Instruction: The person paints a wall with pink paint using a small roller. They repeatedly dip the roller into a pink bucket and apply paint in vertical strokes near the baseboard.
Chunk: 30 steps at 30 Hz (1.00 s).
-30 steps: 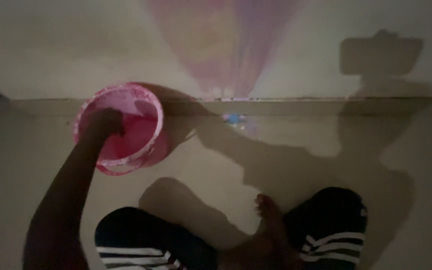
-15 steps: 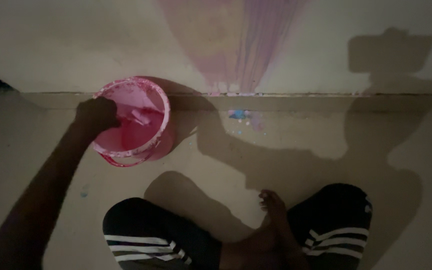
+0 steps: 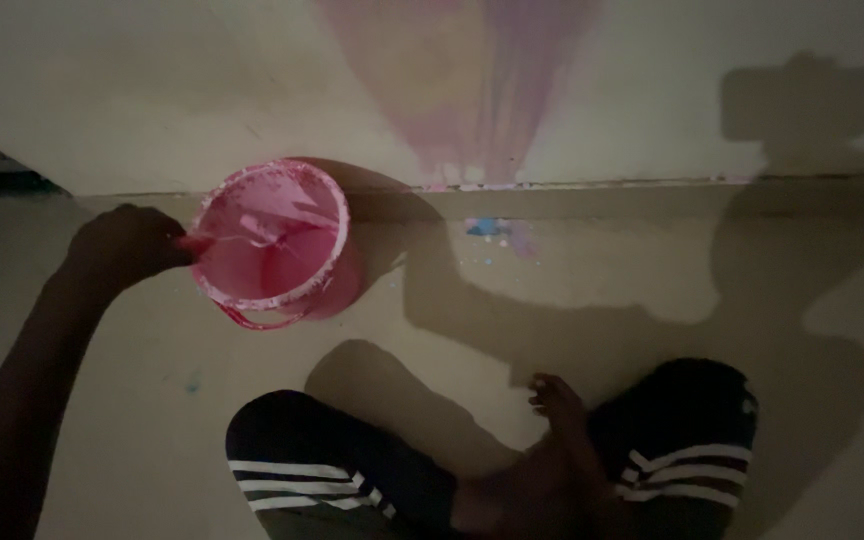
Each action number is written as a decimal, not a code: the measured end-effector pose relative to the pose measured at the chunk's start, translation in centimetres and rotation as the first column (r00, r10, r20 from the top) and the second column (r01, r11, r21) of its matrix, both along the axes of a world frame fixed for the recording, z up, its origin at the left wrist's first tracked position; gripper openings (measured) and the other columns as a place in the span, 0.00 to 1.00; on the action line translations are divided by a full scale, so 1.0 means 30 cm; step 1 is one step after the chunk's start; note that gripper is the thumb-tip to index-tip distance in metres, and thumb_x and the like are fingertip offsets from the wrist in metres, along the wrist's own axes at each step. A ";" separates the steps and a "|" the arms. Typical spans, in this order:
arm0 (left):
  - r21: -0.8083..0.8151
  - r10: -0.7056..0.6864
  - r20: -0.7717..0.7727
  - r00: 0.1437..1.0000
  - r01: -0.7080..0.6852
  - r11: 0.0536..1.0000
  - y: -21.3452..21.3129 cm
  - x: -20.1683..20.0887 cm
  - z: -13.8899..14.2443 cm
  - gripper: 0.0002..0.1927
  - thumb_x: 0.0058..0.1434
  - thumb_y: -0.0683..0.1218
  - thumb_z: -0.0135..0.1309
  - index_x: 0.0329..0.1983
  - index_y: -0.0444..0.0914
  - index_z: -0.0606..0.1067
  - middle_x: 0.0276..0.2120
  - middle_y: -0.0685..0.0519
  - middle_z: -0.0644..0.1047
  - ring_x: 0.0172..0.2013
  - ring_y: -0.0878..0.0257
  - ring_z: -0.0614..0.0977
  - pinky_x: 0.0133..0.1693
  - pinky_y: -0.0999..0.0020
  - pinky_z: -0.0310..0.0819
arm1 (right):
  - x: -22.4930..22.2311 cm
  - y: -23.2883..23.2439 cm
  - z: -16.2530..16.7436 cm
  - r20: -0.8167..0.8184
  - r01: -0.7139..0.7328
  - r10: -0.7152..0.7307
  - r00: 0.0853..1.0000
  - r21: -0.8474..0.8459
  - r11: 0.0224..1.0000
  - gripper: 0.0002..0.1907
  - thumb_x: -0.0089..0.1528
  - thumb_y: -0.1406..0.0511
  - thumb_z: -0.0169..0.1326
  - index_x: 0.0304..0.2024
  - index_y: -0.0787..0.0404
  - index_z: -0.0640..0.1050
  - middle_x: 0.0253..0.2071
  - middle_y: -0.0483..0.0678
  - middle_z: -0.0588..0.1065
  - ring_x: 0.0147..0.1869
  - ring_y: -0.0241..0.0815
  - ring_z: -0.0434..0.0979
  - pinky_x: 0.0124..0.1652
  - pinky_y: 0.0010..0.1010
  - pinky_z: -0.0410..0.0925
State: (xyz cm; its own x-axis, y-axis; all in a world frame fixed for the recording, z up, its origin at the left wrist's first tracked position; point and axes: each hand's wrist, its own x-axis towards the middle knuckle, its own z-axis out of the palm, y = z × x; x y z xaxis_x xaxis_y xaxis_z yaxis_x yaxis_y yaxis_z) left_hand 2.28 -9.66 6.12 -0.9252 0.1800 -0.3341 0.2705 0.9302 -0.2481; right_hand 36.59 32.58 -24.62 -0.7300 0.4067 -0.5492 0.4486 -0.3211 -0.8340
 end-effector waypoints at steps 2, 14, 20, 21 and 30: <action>-0.045 0.011 0.006 1.000 -0.011 0.999 -0.007 0.000 -0.005 0.31 0.60 0.75 0.50 0.38 0.48 0.87 0.32 0.51 0.85 0.34 0.56 0.88 0.41 0.56 0.81 | 0.000 -0.003 0.002 0.026 0.006 -0.006 1.000 -0.002 1.000 0.21 0.66 0.57 0.54 0.57 0.59 0.77 0.48 0.49 0.81 0.42 0.43 0.81 0.43 0.37 0.73; 0.305 0.309 0.168 0.936 -0.348 0.887 -0.053 0.041 -0.002 0.26 0.65 0.66 0.53 0.54 0.43 0.79 0.33 0.45 0.86 0.31 0.53 0.87 0.34 0.56 0.83 | 0.008 -0.004 0.007 0.021 0.015 -0.014 1.000 -0.030 0.999 0.21 0.66 0.57 0.53 0.59 0.59 0.76 0.49 0.49 0.80 0.44 0.45 0.80 0.45 0.38 0.73; 0.656 0.353 0.450 0.820 -0.572 0.493 -0.152 0.113 -0.076 0.25 0.63 0.57 0.57 0.54 0.35 0.77 0.38 0.45 0.84 0.31 0.57 0.82 0.33 0.61 0.79 | 0.013 0.001 -0.004 -0.012 -0.001 0.001 1.000 -0.007 1.000 0.23 0.67 0.55 0.52 0.59 0.61 0.76 0.49 0.51 0.80 0.44 0.45 0.78 0.44 0.38 0.73; 0.664 0.366 0.484 0.795 -0.606 0.439 -0.167 0.120 -0.101 0.26 0.64 0.58 0.57 0.54 0.33 0.77 0.39 0.45 0.83 0.32 0.59 0.80 0.35 0.63 0.78 | 0.013 0.000 -0.007 -0.004 -0.007 0.007 1.000 -0.020 1.000 0.24 0.67 0.55 0.51 0.59 0.62 0.75 0.49 0.51 0.79 0.43 0.45 0.78 0.44 0.39 0.73; 0.669 0.465 0.611 0.641 -0.732 0.130 -0.185 0.135 -0.278 0.24 0.60 0.48 0.63 0.54 0.28 0.75 0.39 0.45 0.78 0.36 0.58 0.79 0.36 0.66 0.75 | 0.012 -0.007 -0.031 -0.054 0.036 -0.040 0.998 -0.058 0.998 0.22 0.66 0.55 0.53 0.57 0.62 0.76 0.45 0.49 0.79 0.39 0.42 0.77 0.39 0.34 0.71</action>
